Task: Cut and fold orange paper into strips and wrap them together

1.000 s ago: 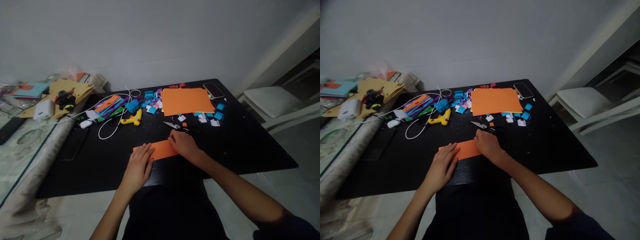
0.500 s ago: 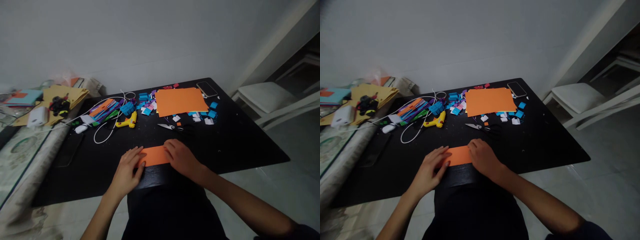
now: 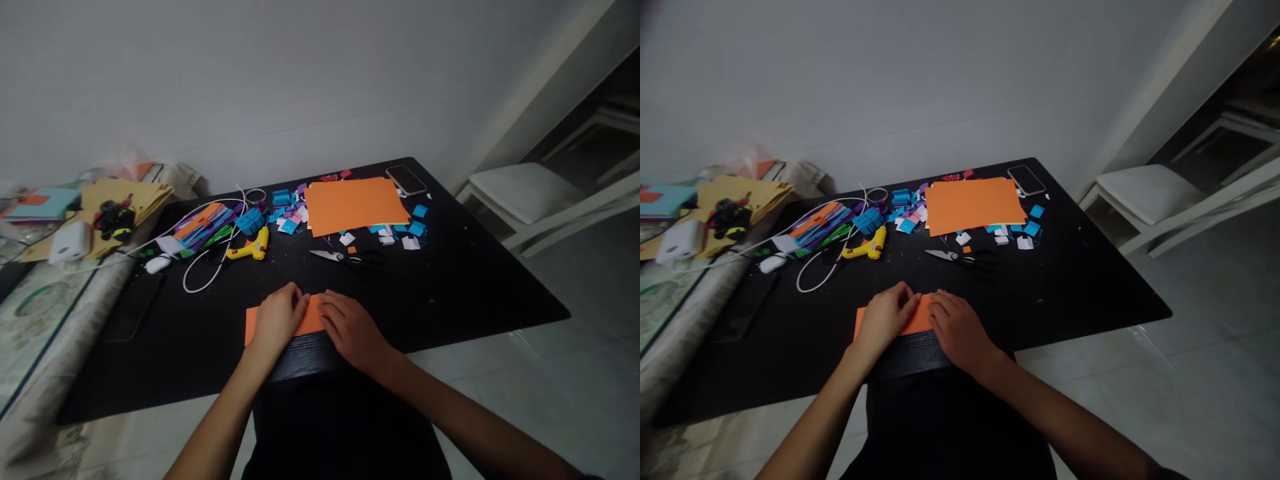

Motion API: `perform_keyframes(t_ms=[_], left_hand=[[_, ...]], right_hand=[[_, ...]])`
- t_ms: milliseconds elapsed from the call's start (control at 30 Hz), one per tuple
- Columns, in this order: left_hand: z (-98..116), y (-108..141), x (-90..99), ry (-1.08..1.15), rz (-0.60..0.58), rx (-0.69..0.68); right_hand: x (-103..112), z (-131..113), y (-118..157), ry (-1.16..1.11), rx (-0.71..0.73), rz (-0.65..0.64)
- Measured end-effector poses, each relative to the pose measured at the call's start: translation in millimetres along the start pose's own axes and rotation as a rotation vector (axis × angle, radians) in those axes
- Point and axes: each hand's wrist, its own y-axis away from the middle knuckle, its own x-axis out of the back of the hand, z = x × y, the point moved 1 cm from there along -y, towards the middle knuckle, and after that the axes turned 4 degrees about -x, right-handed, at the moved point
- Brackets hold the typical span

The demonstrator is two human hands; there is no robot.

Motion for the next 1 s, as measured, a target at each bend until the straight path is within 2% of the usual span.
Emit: perform_keyframes(t_ms=[133, 300, 533, 800, 900, 1000], left_hand=[[-17, 4, 12.5, -0.034, -0.047, 0.073], [-50, 11, 31.5, -0.076, -0.089, 0.163], [-91, 24, 54.0, -0.067, -0.093, 0.237], [-104, 28, 50.7, 0.049, -0.029, 0.217], [-110, 32, 43.3, 0.096, 0.08, 0.172], [-114, 37, 34.7, 0.137, 0.203, 0.127]], right_hand=[[-1, 0, 0, -0.03, -0.017, 0.01], [0, 0, -1, -0.026, -0.005, 0.015], [1, 0, -1, -0.02, 0.019, 0.032], [0, 1, 2, -0.036, 0.013, 0.027], [1, 1, 3, -0.065, 0.004, 0.039], [14, 6, -7, -0.123, -0.022, 0.089]])
